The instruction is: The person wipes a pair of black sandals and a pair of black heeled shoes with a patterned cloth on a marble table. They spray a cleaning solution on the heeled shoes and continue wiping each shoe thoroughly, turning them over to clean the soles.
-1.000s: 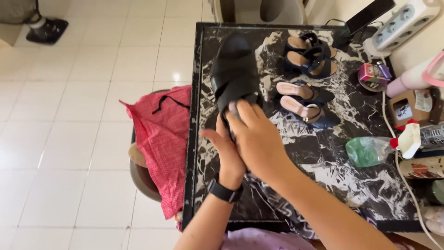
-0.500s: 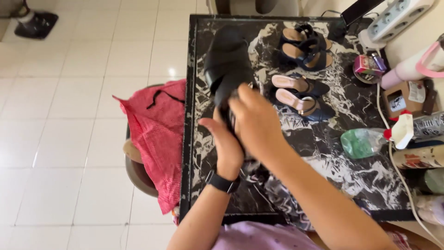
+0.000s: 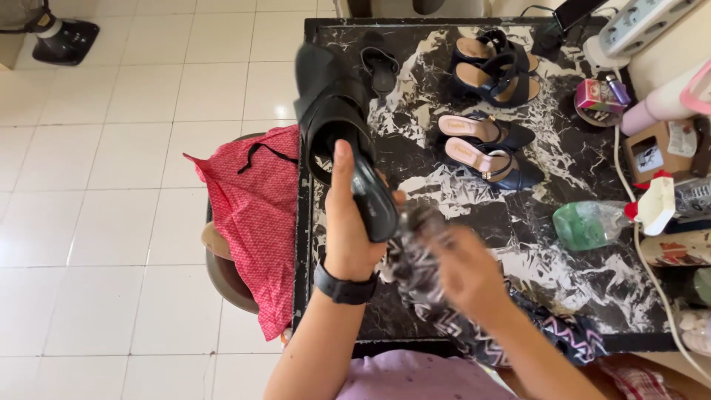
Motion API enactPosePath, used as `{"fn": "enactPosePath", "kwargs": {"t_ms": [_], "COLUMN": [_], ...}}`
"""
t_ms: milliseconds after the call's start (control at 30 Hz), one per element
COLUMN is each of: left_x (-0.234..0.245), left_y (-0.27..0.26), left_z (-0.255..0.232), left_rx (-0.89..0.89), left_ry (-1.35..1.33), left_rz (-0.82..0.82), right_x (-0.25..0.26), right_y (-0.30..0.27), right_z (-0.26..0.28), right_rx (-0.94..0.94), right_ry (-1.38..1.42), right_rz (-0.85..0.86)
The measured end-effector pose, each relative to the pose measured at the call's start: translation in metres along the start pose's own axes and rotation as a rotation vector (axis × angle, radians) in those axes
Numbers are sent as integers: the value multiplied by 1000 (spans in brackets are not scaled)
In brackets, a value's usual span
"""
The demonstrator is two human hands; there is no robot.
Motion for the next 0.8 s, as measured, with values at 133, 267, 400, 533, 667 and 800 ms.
{"fn": "enactPosePath", "kwargs": {"t_ms": [133, 267, 400, 533, 667, 800], "left_x": [-8, -25, -23, -15, -10, 3], "left_y": [-12, -26, -46, -38, -45, -67], "left_z": [8, 27, 21, 40, 32, -11], "left_rx": [196, 363, 388, 409, 472, 551], "left_ry": [-165, -164, -93, -85, -145, 95], "left_rz": [-144, -158, -208, 49, 393, 617], "right_x": [64, 48, 26, 27, 25, 42], "right_y": [50, 78, 81, 86, 81, 95], "right_z": [24, 75, 59, 46, 6, 20], "right_rx": [-170, -55, 88, -115, -389, -906], "right_ry": [205, 305, 188, 317, 543, 463], "right_rz": [-189, 12, -36, 4, 72, 401]}}
Point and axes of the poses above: each hand's wrist, its own y-axis towards the middle knuckle, its own x-axis out of the back of the hand, z = x × y, the point moved 7 cm from there along y, towards the middle knuckle, and after that the axes turned 13 degrees about -x, right-handed, at the moved point
